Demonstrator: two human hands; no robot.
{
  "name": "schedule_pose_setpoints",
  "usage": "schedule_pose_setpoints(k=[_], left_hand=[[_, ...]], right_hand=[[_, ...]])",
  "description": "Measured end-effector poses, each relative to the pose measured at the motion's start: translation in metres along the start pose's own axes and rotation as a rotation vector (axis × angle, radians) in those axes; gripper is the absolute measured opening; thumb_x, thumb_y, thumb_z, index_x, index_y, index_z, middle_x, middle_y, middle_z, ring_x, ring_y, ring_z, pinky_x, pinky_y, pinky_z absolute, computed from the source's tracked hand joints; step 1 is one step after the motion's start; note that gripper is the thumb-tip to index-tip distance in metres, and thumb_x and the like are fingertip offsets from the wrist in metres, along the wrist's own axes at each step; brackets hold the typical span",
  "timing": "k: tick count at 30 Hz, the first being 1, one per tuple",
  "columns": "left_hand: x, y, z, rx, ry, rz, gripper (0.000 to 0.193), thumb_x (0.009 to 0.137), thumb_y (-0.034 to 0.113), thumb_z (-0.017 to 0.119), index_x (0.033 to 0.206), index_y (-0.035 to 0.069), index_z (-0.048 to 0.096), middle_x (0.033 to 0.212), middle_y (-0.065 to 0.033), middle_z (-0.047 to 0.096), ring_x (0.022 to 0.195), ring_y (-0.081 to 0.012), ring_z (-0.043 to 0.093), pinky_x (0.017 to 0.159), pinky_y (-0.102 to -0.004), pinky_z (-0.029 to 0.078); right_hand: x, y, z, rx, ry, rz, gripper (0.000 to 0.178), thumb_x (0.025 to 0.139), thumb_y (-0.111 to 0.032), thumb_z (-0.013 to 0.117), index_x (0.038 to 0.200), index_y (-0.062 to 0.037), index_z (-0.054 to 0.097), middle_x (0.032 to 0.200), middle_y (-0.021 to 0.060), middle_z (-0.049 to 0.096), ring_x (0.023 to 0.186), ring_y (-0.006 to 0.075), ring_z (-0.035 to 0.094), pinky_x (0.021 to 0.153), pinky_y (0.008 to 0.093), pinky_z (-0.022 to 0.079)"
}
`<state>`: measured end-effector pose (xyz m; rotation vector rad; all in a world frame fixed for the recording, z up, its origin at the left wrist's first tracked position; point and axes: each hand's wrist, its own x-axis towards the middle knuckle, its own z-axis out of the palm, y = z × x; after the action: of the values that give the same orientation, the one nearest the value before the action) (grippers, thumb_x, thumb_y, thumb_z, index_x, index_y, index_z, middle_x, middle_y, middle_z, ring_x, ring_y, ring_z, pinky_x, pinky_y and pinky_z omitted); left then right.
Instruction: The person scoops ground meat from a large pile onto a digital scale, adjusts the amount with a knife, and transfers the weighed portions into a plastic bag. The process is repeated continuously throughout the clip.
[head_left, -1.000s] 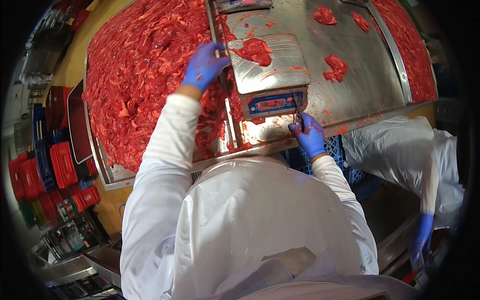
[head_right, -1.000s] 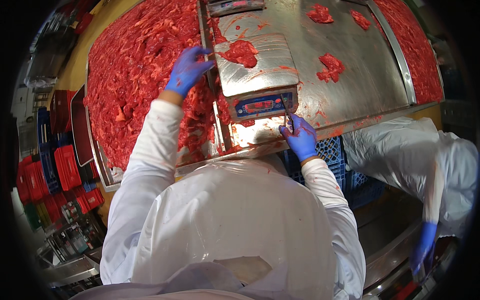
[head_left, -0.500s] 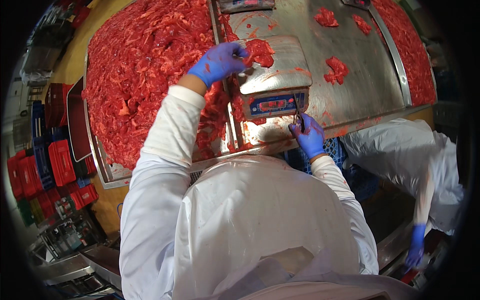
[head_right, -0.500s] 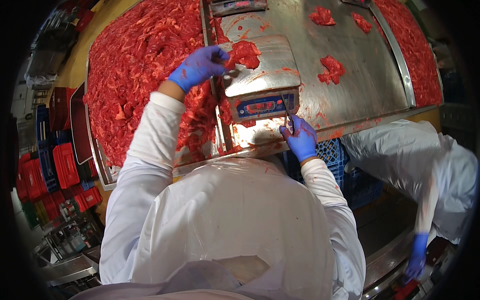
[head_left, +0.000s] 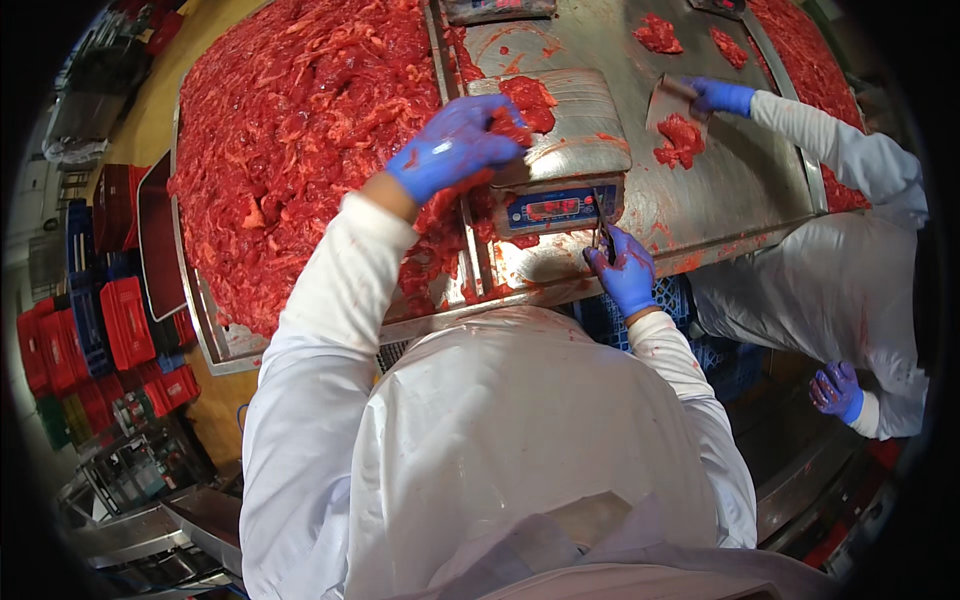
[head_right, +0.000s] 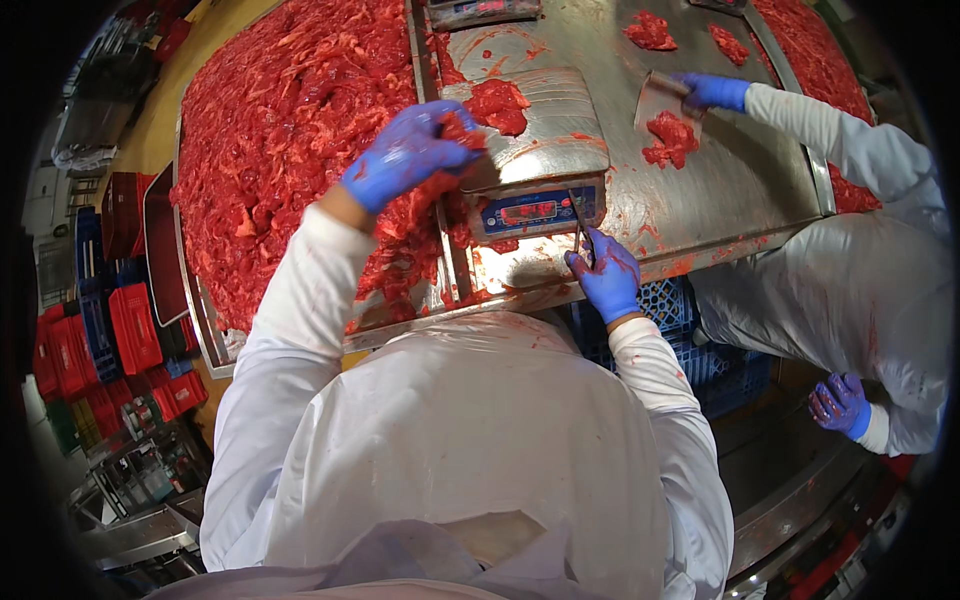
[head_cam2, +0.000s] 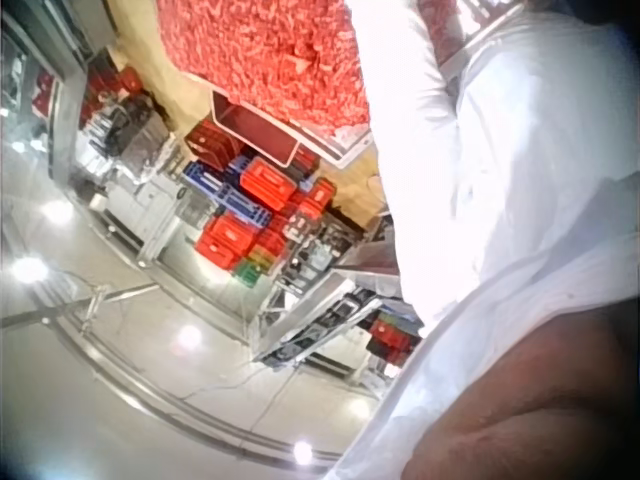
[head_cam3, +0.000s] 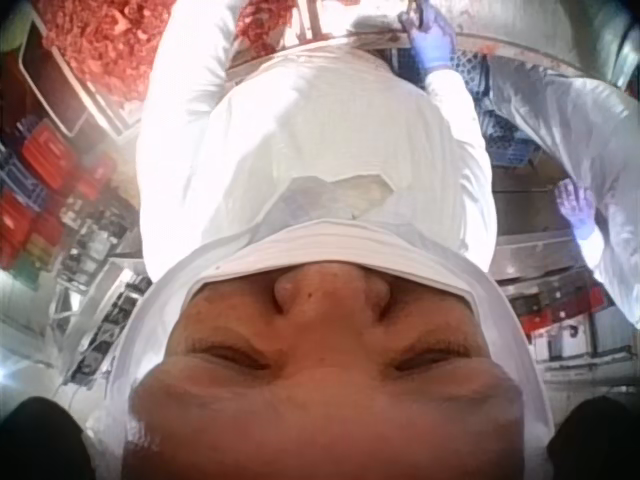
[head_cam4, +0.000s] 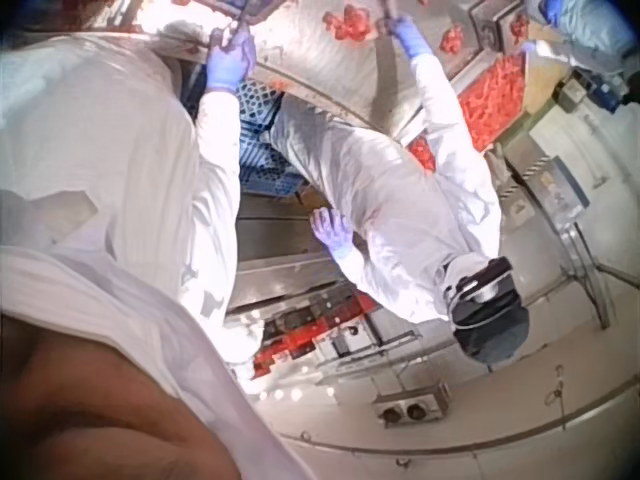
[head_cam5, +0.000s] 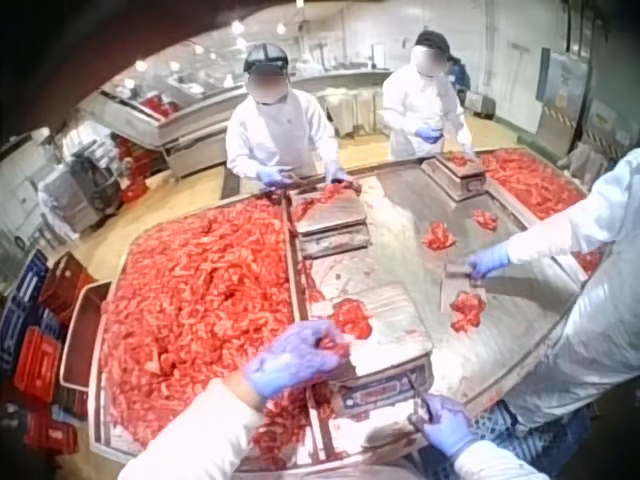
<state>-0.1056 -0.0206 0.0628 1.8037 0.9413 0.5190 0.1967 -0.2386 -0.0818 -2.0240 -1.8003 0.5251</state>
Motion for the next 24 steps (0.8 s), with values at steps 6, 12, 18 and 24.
schedule_pose_setpoints(k=[6, 12, 18, 24], left_hand=[[0.018, -0.001, 0.009, 0.128, 0.173, 0.12, 0.048, 0.084, 0.018, 0.078, 0.128, 0.005, 0.066, 0.127, -0.0177, 0.063, 0.117, -0.0299, 0.066, 0.1, -0.0392, 0.056], [-0.046, -0.107, 0.027, 0.778, 0.004, -0.074, 0.057, 0.082, 0.043, 0.077, 0.126, 0.008, 0.069, 0.132, -0.02, 0.063, 0.135, -0.0379, 0.054, 0.115, -0.0451, 0.044], [-0.055, -0.045, 0.045, 0.663, -0.144, -0.199, 0.032, 0.093, 0.032, 0.059, 0.108, 0.004, 0.068, 0.106, -0.0239, 0.071, 0.105, -0.0427, 0.067, 0.093, -0.0512, 0.054], [-0.108, -0.051, 0.055, 0.335, -0.344, -0.069, 0.028, 0.09, 0.022, 0.063, 0.111, 0.004, 0.069, 0.095, -0.0244, 0.069, 0.091, -0.0407, 0.07, 0.083, -0.0485, 0.057]], right_hand=[[-0.006, -0.023, -0.006, 0.429, -0.004, 0.064, 0.045, 0.094, -0.03, 0.074, 0.13, -0.0054, 0.063, 0.103, 0.0072, 0.072, 0.097, 0.0211, 0.07, 0.087, 0.0342, 0.056], [0.049, -0.088, -0.021, 1.233, -0.715, 0.244, 0.024, 0.106, -0.024, 0.06, 0.115, -0.0027, 0.065, 0.093, 0.0017, 0.065, 0.086, 0.0131, 0.066, 0.082, 0.0289, 0.056], [0.107, -0.134, -0.01, 1.449, -0.824, 0.268, 0.024, 0.104, -0.023, 0.063, 0.112, -0.0008, 0.067, 0.089, 0.004, 0.068, 0.083, 0.0137, 0.068, 0.077, 0.0298, 0.058], [0.12, -0.136, -0.016, 1.506, -0.52, 0.362, 0.019, 0.103, -0.017, 0.064, 0.114, -0.0006, 0.065, 0.097, 0.0059, 0.067, 0.083, 0.0152, 0.067, 0.088, 0.0364, 0.062]])
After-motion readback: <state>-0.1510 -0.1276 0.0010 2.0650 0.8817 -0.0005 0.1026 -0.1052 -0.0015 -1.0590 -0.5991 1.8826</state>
